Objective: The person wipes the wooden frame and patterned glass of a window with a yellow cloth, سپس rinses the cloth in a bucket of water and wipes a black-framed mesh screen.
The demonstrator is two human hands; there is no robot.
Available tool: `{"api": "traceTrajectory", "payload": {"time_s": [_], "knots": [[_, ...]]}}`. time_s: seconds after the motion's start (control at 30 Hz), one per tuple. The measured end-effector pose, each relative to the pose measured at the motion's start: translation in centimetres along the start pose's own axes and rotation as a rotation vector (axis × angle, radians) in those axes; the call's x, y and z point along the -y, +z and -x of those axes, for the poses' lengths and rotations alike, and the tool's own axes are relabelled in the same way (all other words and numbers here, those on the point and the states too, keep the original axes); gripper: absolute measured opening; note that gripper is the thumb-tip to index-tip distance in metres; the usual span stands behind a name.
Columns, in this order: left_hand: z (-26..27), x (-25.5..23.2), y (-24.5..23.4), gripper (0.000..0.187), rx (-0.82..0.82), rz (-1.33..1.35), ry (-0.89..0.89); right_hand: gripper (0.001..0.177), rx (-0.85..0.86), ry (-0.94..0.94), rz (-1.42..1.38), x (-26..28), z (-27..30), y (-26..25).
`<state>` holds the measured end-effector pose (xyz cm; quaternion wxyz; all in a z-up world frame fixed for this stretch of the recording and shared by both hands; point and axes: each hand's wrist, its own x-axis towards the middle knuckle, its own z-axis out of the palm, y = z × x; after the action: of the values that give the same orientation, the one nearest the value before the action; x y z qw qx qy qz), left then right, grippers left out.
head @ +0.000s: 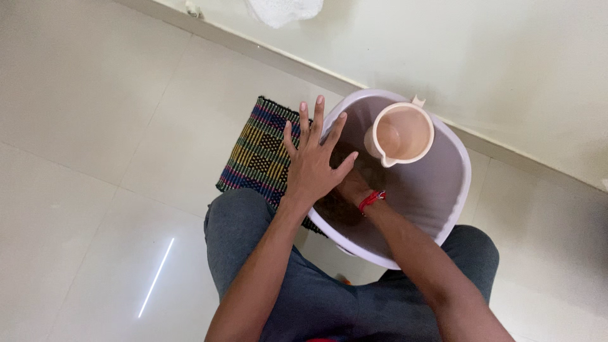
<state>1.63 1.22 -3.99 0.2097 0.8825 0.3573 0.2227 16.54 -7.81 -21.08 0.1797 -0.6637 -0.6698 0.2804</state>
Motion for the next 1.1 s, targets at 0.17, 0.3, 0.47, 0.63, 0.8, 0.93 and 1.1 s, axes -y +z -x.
{"api": "traceTrajectory", "payload": {"time_s": [0.17, 0.3, 0.47, 0.63, 0.8, 0.93, 1.1], "knots": [[-0.3, 0.2, 0.1, 0.087, 0.000, 0.006, -0.004, 0.048, 0.382, -0.075, 0.436, 5.5, 2.3, -7.8], [-0.4, 0.1, 0.0, 0.085, -0.005, 0.014, -0.012, 0.008, -0.044, -0.238, 0.296, 13.0, 7.1, -16.0], [0.0, -0.2, -0.3, 0.080, -0.026, 0.038, -0.017, 0.009, -0.358, -0.204, 0.326, 16.9, 10.9, -22.8], [-0.2, -0.1, -1.0, 0.078, -0.004, 0.031, -0.029, 0.009, -0.363, -0.173, 0.422, 19.3, 10.4, -25.3], [0.1, -0.1, -0.8, 0.077, -0.009, 0.029, -0.036, 0.009, -0.406, -0.164, 0.377, 19.4, 9.8, -24.5], [-0.1, 0.2, -0.2, 0.078, -0.009, 0.021, -0.025, 0.011, -0.266, -0.206, 0.289, 17.9, 10.0, -23.2], [0.1, 0.2, -0.2, 0.081, -0.017, 0.030, -0.022, 0.024, 0.380, -0.016, 0.181, 15.1, 8.4, -18.0]]}}
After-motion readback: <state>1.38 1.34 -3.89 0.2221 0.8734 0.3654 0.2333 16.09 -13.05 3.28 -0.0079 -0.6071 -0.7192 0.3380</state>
